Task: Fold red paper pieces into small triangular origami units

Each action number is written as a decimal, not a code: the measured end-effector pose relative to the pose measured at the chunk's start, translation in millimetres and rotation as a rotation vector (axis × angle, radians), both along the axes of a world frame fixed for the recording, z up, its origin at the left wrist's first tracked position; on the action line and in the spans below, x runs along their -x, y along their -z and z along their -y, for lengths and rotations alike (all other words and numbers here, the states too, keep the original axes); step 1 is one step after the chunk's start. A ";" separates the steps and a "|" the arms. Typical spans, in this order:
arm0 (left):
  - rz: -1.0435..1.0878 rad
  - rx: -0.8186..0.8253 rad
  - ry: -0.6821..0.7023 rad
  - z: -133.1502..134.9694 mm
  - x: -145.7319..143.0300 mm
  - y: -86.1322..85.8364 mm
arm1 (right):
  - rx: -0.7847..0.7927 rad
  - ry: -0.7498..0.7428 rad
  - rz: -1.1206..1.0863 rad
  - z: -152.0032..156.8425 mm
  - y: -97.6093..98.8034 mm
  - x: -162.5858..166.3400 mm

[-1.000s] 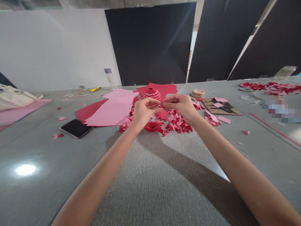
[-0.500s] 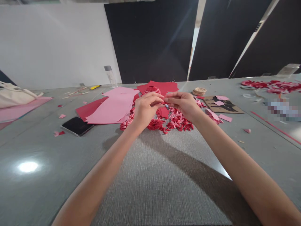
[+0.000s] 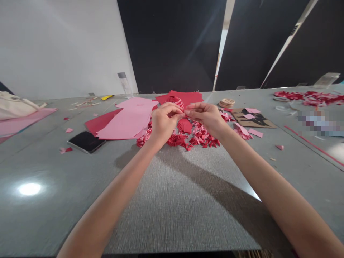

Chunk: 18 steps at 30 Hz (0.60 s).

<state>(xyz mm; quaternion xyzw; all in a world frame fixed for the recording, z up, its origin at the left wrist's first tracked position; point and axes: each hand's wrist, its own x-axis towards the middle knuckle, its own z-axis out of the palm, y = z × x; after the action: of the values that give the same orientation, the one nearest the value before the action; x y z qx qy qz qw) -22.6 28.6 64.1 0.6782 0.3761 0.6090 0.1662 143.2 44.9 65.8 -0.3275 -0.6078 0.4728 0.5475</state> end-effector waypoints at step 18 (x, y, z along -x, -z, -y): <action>0.330 0.281 0.158 -3.0 1.9 -2.1 | -0.157 0.001 0.034 -2.8 5.5 4.0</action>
<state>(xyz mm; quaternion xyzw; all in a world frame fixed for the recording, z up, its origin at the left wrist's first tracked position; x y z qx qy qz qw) -24.5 31.6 66.2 0.5670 0.3706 0.6384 0.3656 139.2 47.8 60.3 -0.2919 -0.6519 0.4179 0.5614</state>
